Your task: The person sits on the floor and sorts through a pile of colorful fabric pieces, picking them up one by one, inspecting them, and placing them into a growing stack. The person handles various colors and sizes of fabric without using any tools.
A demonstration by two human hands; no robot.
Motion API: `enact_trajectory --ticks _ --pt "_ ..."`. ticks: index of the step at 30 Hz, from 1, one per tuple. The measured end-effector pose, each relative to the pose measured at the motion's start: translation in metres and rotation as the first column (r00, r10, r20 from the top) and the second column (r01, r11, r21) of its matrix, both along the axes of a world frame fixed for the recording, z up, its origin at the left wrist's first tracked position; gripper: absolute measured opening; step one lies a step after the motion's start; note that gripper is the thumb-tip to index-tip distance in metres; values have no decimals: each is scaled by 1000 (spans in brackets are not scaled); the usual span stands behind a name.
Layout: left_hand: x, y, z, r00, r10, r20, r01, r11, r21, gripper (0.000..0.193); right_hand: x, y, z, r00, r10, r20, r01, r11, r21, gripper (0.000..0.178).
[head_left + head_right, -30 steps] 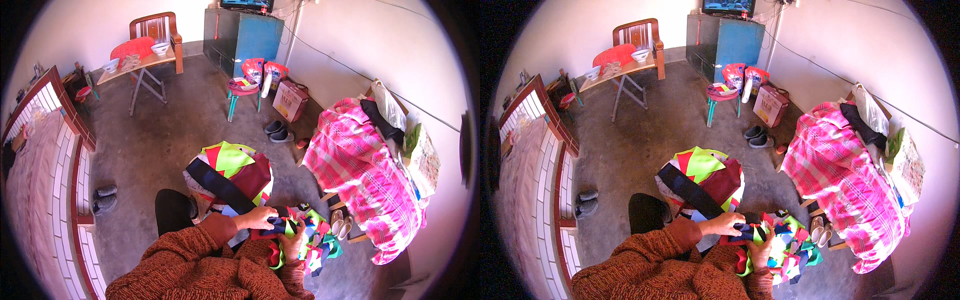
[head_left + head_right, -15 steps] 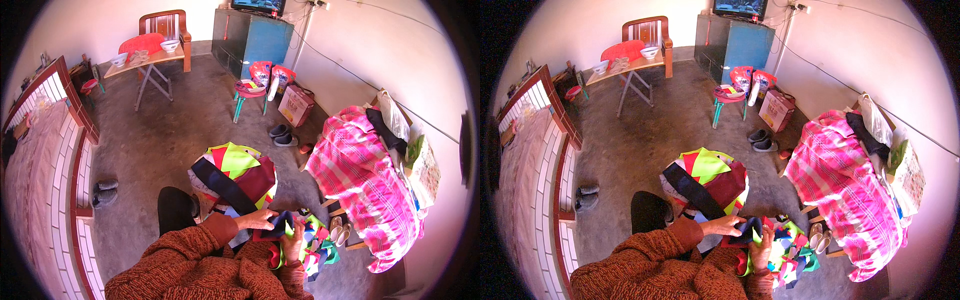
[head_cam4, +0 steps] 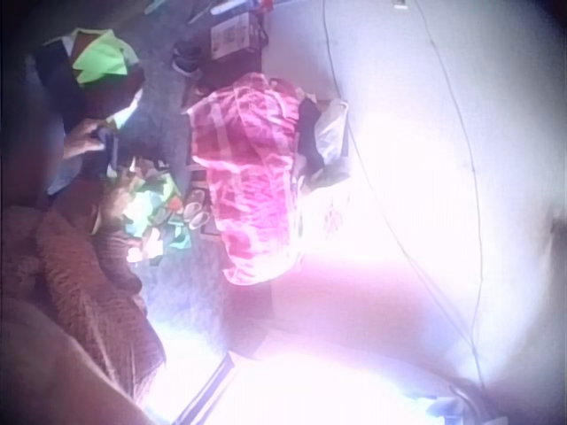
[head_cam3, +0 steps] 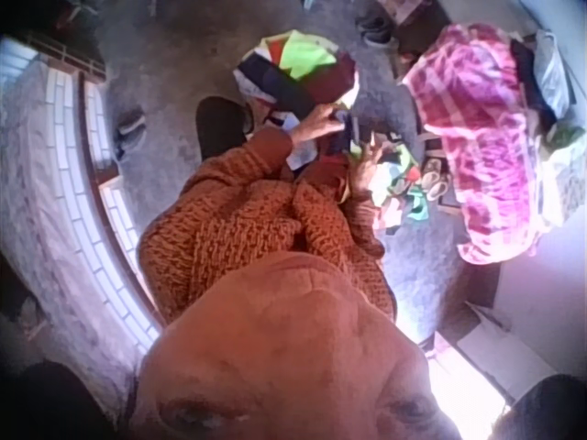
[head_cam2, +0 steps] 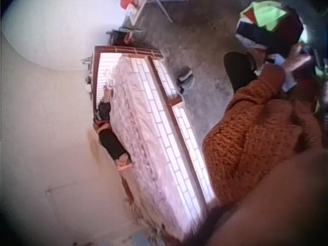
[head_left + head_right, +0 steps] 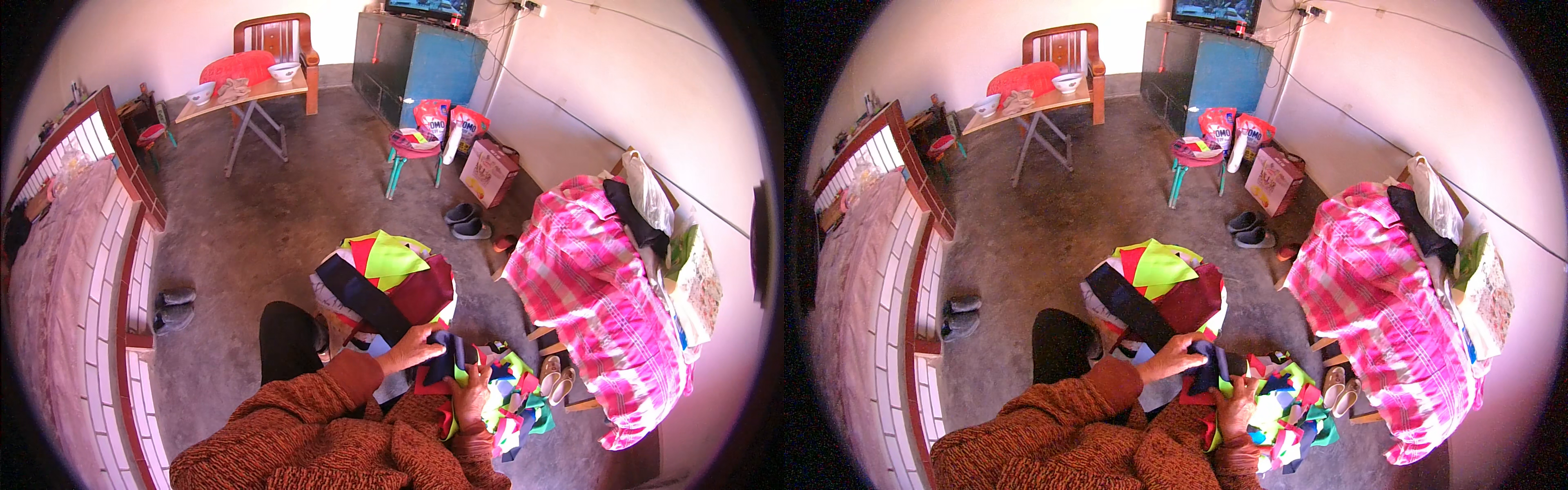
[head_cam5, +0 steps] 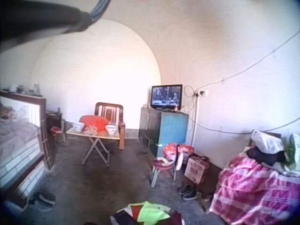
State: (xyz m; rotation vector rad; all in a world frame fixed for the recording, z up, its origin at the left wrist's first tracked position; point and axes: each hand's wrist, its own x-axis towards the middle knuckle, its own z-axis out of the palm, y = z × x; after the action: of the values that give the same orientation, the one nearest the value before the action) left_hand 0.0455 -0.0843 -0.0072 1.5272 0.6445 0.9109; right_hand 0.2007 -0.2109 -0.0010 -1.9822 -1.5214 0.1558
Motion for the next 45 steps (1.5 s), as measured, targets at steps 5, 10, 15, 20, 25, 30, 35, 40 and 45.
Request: enact_trajectory --ticks 5,10,15,20,25,30,35,40,45 --pt "-11 5 12 999 38 7 -38 999 19 23 5 -1 -12 999 -10 44 6 996 89 40" --pt "-15 7 11 999 50 -14 -50 998 41 19 6 0 -14 1000 -12 26 6 981 193 36" --pt "-14 7 3 998 33 -53 -33 999 6 26 11 1 -25 982 106 -159 -40 927 373 25" --pt "-8 9 -25 992 41 -123 -6 963 271 47 14 -7 -23 954 50 -295 26 969 246 32" --pt "-17 -5 5 981 110 -159 -44 929 368 44 15 -8 -16 975 31 -220 3 988 155 27" --pt "-45 -4 16 930 367 -23 -323 843 430 27 15 -4 -23 961 7 -277 42 985 170 24" --pt "-83 16 17 651 755 -80 -528 525 668 32 15 -5 -26 933 24 -358 40 984 171 26" --pt "-97 24 4 601 746 -288 -404 594 696 52 15 -3 -28 934 35 -356 46 975 218 26" --pt "-96 21 2 588 733 -341 -324 600 732 55 16 -3 -26 943 34 -332 33 981 194 26"
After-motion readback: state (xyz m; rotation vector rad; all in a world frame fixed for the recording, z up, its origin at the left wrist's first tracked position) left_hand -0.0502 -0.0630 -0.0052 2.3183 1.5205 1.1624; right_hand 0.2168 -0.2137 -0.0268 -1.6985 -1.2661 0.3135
